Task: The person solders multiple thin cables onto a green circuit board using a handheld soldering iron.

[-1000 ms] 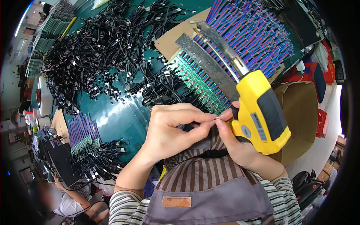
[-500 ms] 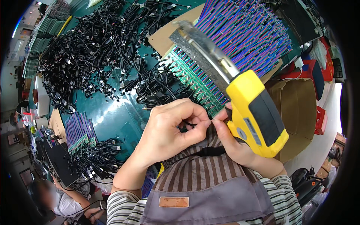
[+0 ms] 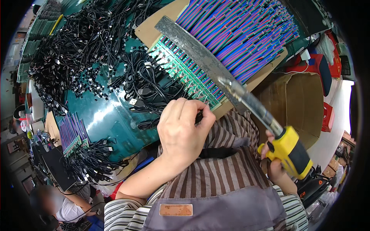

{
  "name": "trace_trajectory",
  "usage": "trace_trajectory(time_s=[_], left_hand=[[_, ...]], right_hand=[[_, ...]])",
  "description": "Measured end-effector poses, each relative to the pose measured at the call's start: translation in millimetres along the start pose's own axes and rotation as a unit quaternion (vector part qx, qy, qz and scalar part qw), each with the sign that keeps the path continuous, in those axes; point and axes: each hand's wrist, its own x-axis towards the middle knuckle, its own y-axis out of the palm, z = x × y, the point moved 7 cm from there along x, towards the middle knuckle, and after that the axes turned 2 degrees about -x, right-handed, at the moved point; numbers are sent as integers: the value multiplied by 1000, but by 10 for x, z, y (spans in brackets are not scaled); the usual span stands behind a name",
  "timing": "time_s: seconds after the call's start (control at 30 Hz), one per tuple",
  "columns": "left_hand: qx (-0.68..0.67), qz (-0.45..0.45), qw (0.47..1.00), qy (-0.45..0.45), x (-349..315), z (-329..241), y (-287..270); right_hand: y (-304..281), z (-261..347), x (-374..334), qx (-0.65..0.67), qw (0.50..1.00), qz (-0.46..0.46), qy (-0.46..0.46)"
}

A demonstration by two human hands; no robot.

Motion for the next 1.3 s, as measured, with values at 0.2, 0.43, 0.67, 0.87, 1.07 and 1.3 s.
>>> trace_trajectory(time_s=[0.2, 0.43, 0.67, 0.87, 1.07, 1.3], left_hand=[[-7, -13, 1000, -12, 1, 16, 1], [-5, 2, 1000, -20, 26, 9, 0], [-8, 29, 998, -46, 65, 18, 3], [-8, 45, 997, -65, 83, 35, 0], [-8, 42, 997, -64, 87, 40, 0], [-7, 68, 995, -66, 98, 56, -32]], right_hand=[[4, 244, 29, -124, 984, 41, -120], [32, 330, 117, -104, 983, 13, -153], [56, 329, 103, -103, 985, 3, -140], [28, 256, 70, -94, 987, 4, -132], [2, 54, -121, -67, 996, -17, -56], [-34, -222, -334, 14, 999, -17, 23]])
